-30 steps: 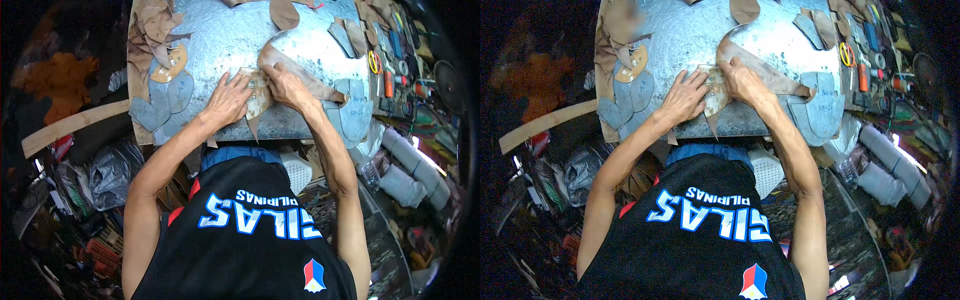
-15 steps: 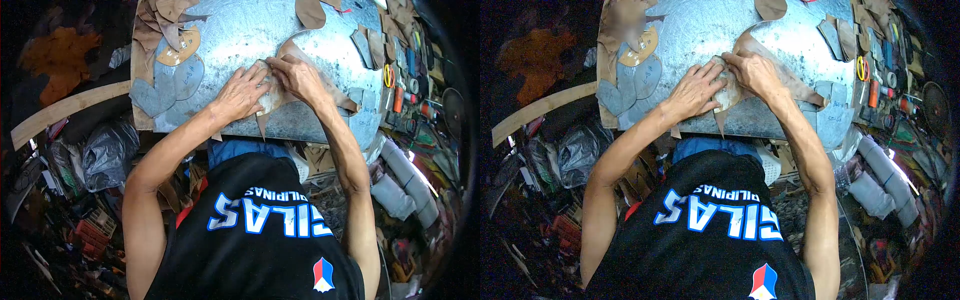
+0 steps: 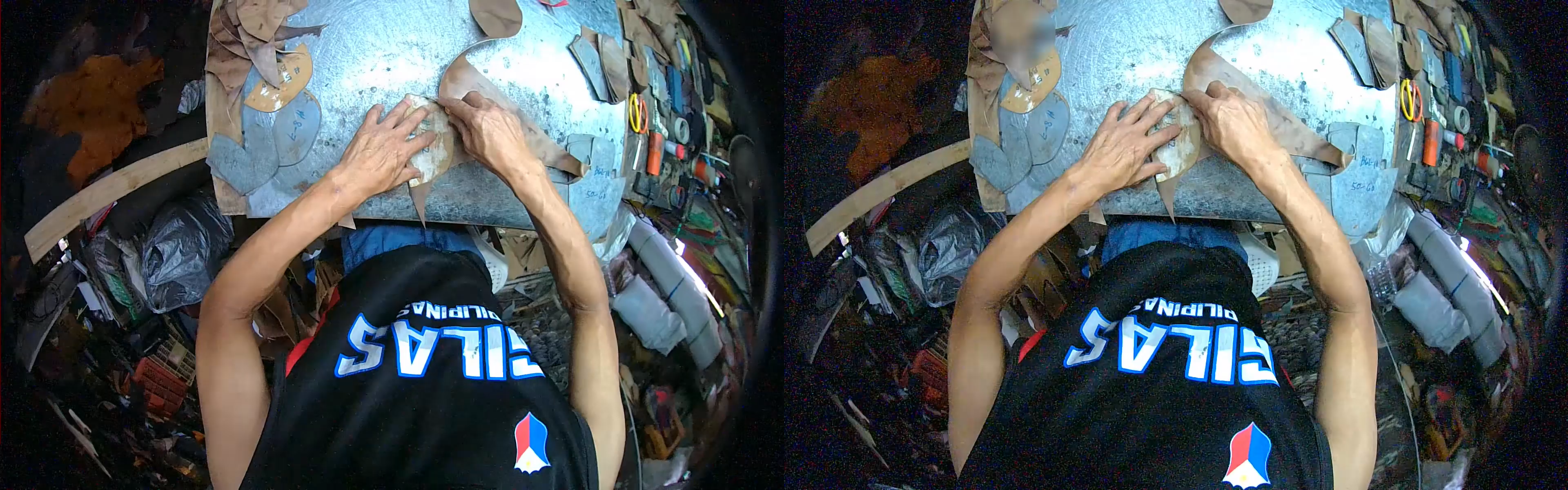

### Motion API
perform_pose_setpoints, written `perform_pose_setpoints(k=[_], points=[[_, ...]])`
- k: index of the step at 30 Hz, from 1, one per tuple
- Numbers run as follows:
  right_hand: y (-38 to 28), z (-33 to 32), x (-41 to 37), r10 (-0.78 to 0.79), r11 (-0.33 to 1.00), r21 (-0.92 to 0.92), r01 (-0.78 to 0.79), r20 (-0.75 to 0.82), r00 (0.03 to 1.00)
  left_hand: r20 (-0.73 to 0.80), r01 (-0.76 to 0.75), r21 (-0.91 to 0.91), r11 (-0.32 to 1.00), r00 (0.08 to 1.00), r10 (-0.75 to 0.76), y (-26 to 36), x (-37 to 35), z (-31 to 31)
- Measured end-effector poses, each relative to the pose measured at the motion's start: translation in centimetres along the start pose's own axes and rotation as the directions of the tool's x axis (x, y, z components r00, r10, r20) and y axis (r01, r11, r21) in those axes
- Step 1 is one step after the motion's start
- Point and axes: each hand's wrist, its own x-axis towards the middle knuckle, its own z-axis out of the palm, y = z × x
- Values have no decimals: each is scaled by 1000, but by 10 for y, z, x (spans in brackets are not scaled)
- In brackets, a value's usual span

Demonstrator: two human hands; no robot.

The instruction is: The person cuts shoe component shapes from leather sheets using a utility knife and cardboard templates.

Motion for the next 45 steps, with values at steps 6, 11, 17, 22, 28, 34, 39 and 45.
perform_pose_setpoints(k=[6,11,17,22,28,34,39,45], points=[[-3,0,-14,83,996,-8,-83,-4,997,-14,-7,-9,1000,1000,7,-2,0,4],[-2,9,-27,108,992,66,-104,-61,992,-11,-13,-15,1000,1000,13,-3,0,3],[-12,15,-38,201,973,129,-191,-62,978,-6,-10,-15,1000,1000,10,-3,1,2],[-23,24,-47,279,948,190,-256,-107,954,-10,-27,-13,1000,1000,27,-3,2,0],[-51,24,-59,442,868,282,-408,-66,895,-16,-52,10,999,999,52,-4,3,1],[-83,40,-81,562,797,371,-476,-166,811,16,-72,30,997,997,71,-4,5,-3],[-103,53,-89,629,752,414,-512,-221,745,1,-91,45,995,996,91,-5,6,-3],[-121,65,-92,723,667,484,-566,-240,647,-27,-125,52,991,992,126,-7,7,-1]])
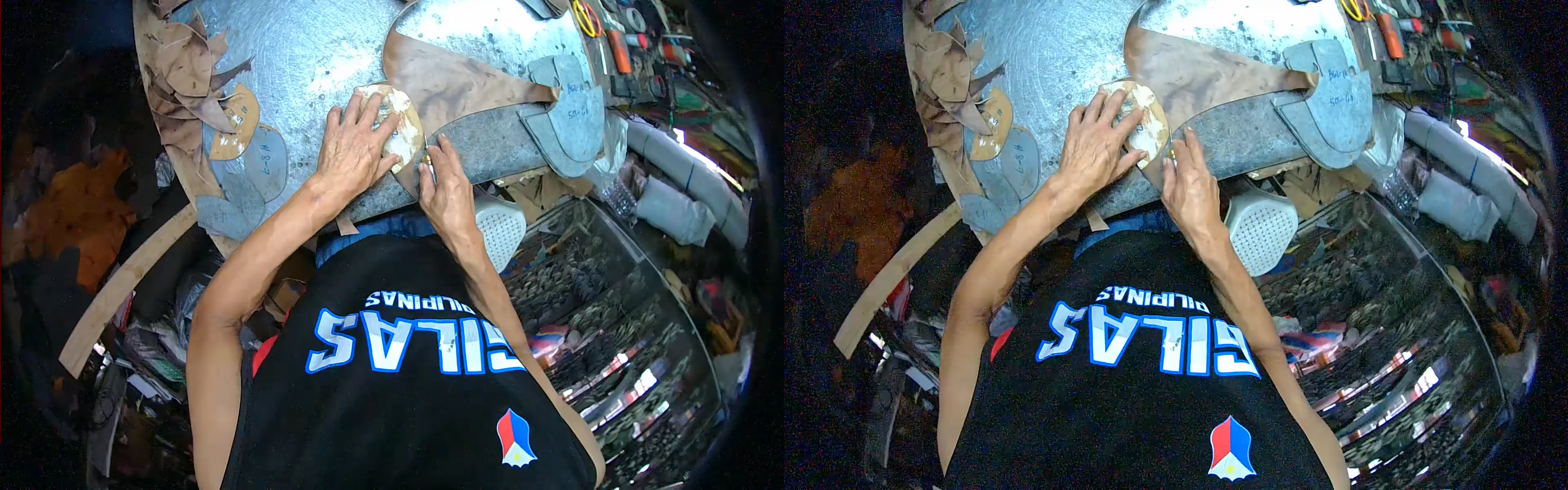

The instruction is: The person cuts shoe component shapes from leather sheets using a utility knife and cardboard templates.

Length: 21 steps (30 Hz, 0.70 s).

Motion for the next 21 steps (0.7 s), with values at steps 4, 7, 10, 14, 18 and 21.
perform_pose_setpoints(k=[4,7,10,14,18,21], points=[[1,10,-9,4,999,34,-2,-55,998,-2,-26,8,1000,1000,26,0,2,-2],[-4,15,-15,74,994,90,-69,-54,996,30,-26,4,1000,999,26,1,3,-5],[-9,19,-19,115,988,114,-105,-77,990,-6,-52,-15,999,999,52,1,3,-5],[-11,25,-22,132,983,144,-116,-104,986,2,-63,-8,998,998,63,1,7,-6],[-11,23,-25,122,989,95,-114,-79,989,25,-75,-28,997,997,76,2,8,-14],[-10,7,-31,88,995,48,-89,19,996,24,-162,8,987,987,161,2,9,-4]])
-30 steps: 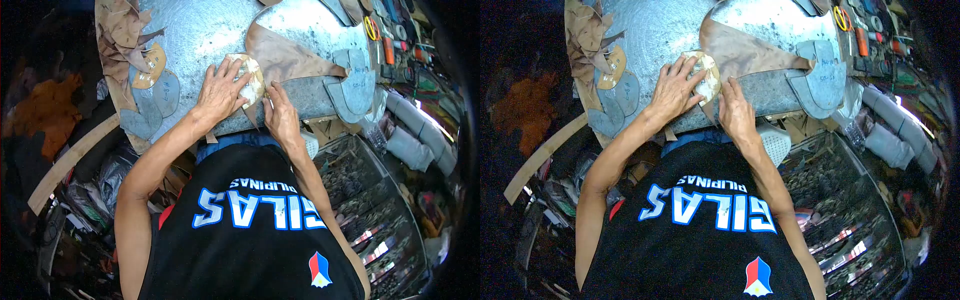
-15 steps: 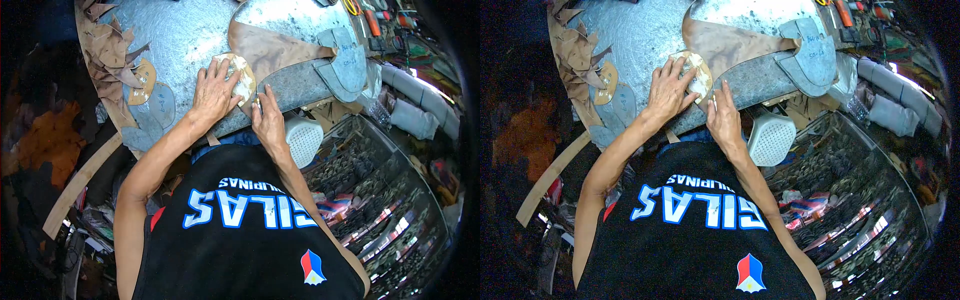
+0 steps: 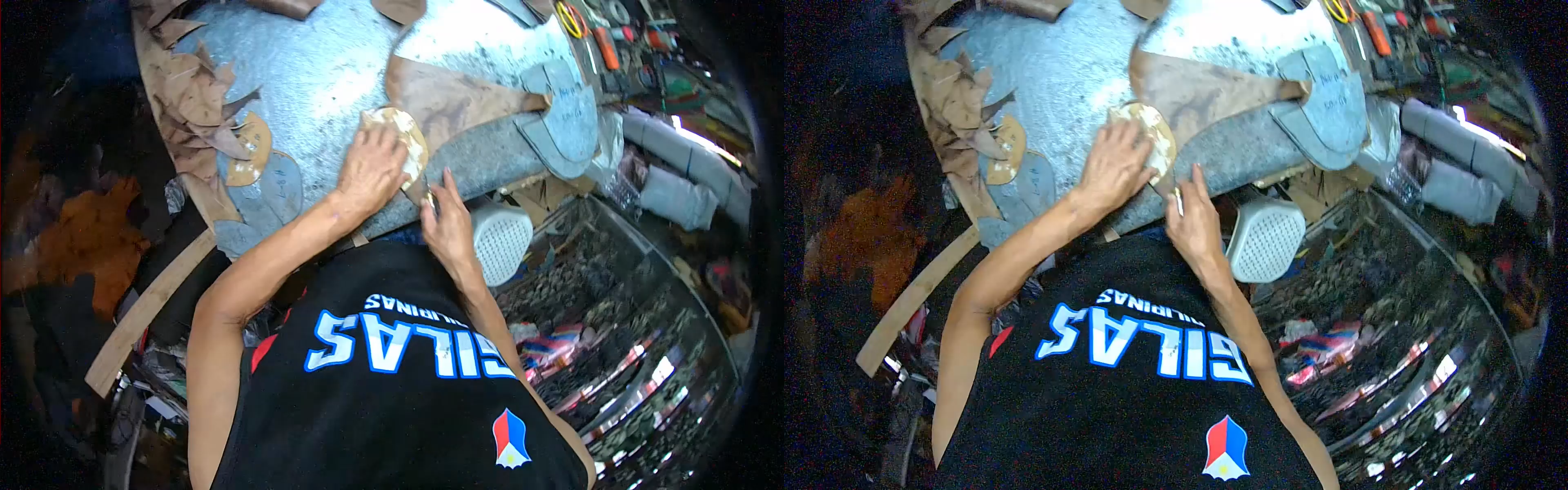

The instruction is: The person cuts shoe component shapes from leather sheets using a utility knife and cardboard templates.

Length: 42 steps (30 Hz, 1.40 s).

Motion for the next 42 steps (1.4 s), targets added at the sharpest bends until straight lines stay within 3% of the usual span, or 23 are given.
perform_pose_setpoints(k=[1,3,4,6,7,8,9,10,11,13,17,19,21,26,28,30,31,33,42], points=[[4,-4,-3,-55,998,-36,55,8,998,-7,-41,37,998,999,42,-3,0,12],[-6,-20,-3,9,1000,26,-14,156,988,7,-147,37,988,989,147,-12,9,2],[-13,-26,-2,-53,998,36,47,193,980,3,-131,37,991,991,131,-15,17,-6],[-33,-27,8,-120,993,32,115,246,962,291,-74,-18,997,954,76,-17,41,-30],[-39,-23,15,-179,984,34,176,288,941,442,59,-147,987,897,12,-20,64,-46],[-39,-12,27,-353,935,58,349,199,914,606,56,-146,988,794,44,-26,81,-53],[-39,0,41,-361,932,53,358,218,907,672,107,-353,929,721,172,-42,100,-40],[-39,12,55,-384,922,14,387,166,908,776,258,-377,889,612,151,-42,106,-49],[-38,23,68,-410,909,-24,415,112,905,892,344,-252,905,446,78,-36,121,-63],[-32,39,90,-378,911,-111,398,164,911,933,395,-191,899,357,42,-31,132,-53],[-43,43,95,-296,906,-253,339,191,936,932,316,-192,929,356,71,-19,128,-75],[-49,43,91,-351,879,-287,381,152,924,931,329,-194,924,359,68,-18,129,-70],[-48,48,92,-263,913,-284,293,138,955,930,311,-174,934,364,52,-17,129,-62],[-38,59,91,-348,895,-282,345,41,936,904,247,-241,938,409,125,-23,129,-48],[-35,62,94,-358,898,-264,353,32,933,929,259,-229,938,345,132,-26,130,-53],[-34,64,96,-531,799,-353,487,-33,847,917,277,-220,935,385,101,-19,119,-71],[-35,63,95,-528,800,-354,485,-30,849,903,290,-211,933,425,72,-15,115,-74],[-38,61,94,-347,885,-308,348,60,936,891,280,-232,932,446,88,-19,121,-63],[-42,57,85,-415,862,-296,412,55,908,940,460,-160,874,342,-8,-25,126,-43]])
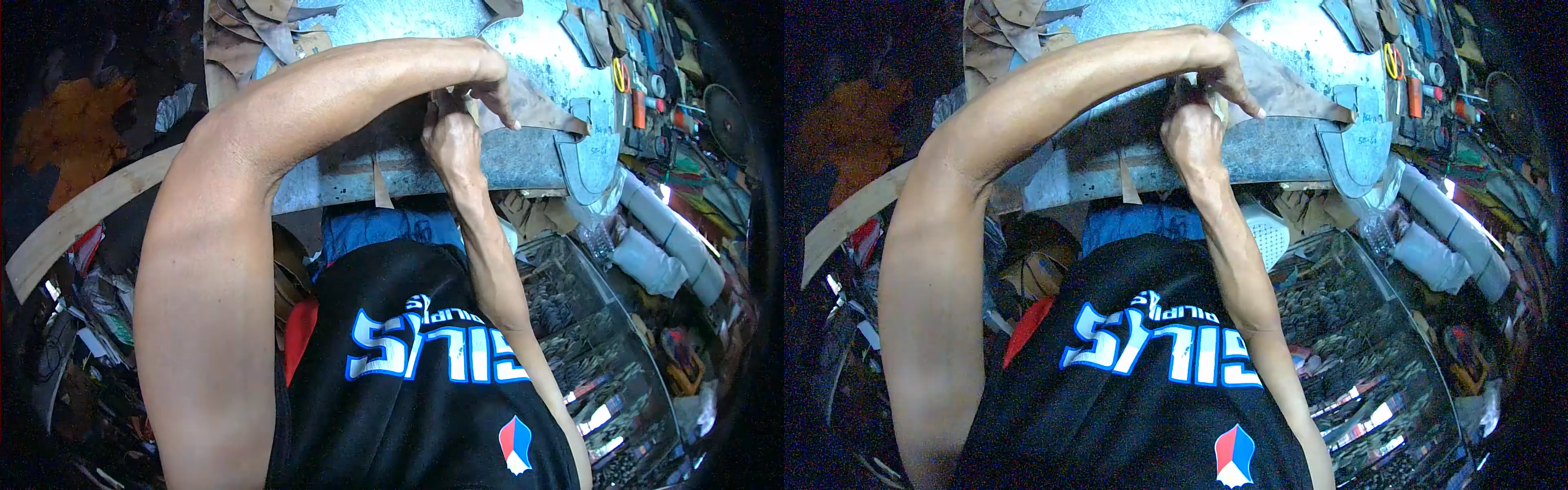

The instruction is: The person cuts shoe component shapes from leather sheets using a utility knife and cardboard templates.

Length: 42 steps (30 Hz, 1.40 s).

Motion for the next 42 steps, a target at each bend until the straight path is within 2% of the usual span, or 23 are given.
perform_pose_setpoints(k=[2,4,6,11,12,13,14,15,16,21,23,27,30,33,35,37,40,42], points=[[-3,-7,-5,-19,1000,-25,19,-7,1000,-13,4,-82,997,1000,-5,-3,8,6],[-5,-17,-13,134,987,65,-145,154,979,-20,3,-165,986,1000,-6,-6,14,13],[-2,-24,-25,104,991,71,-114,134,986,-28,-2,-211,978,1000,-4,-9,16,14],[-4,-36,-41,61,990,120,-73,100,993,-105,-142,187,972,981,164,-27,5,6],[-4,-38,-41,58,991,115,-71,113,992,-108,-140,184,973,981,161,-28,4,11],[-3,-37,-41,52,991,116,-65,114,992,-333,-102,297,949,921,203,-28,4,22],[-1,-35,-41,22,988,153,-34,80,997,-532,-34,396,918,806,260,-26,2,36],[1,-34,-41,-5,982,190,-4,45,999,-688,56,474,879,647,329,-25,0,48],[2,-34,-41,-6,981,192,-3,47,999,-719,123,527,841,592,364,-23,-7,59],[3,-41,-47,69,989,118,-93,195,978,-692,174,577,798,622,365,-23,5,66],[6,-45,-53,39,988,141,-63,170,985,-741,234,537,810,589,322,-23,5,70],[11,-57,-65,1,990,139,-25,166,986,-752,271,534,801,585,304,-22,1,75],[12,-59,-64,27,986,158,-57,183,983,-757,245,502,830,588,285,-24,5,73],[13,-55,-66,7,991,133,-29,159,987,-737,219,468,856,631,241,-15,2,75],[16,-51,-67,0,991,132,-22,163,987,-769,336,440,833,620,157,-6,2,81],[17,-49,-71,-4,997,76,-9,167,986,-756,297,438,848,632,169,-8,3,84],[16,-54,-83,14,997,76,-28,179,984,-797,368,438,820,581,164,-9,3,91],[16,-58,-91,21,995,88,-37,183,983,-803,352,415,839,574,157,-10,7,91]])
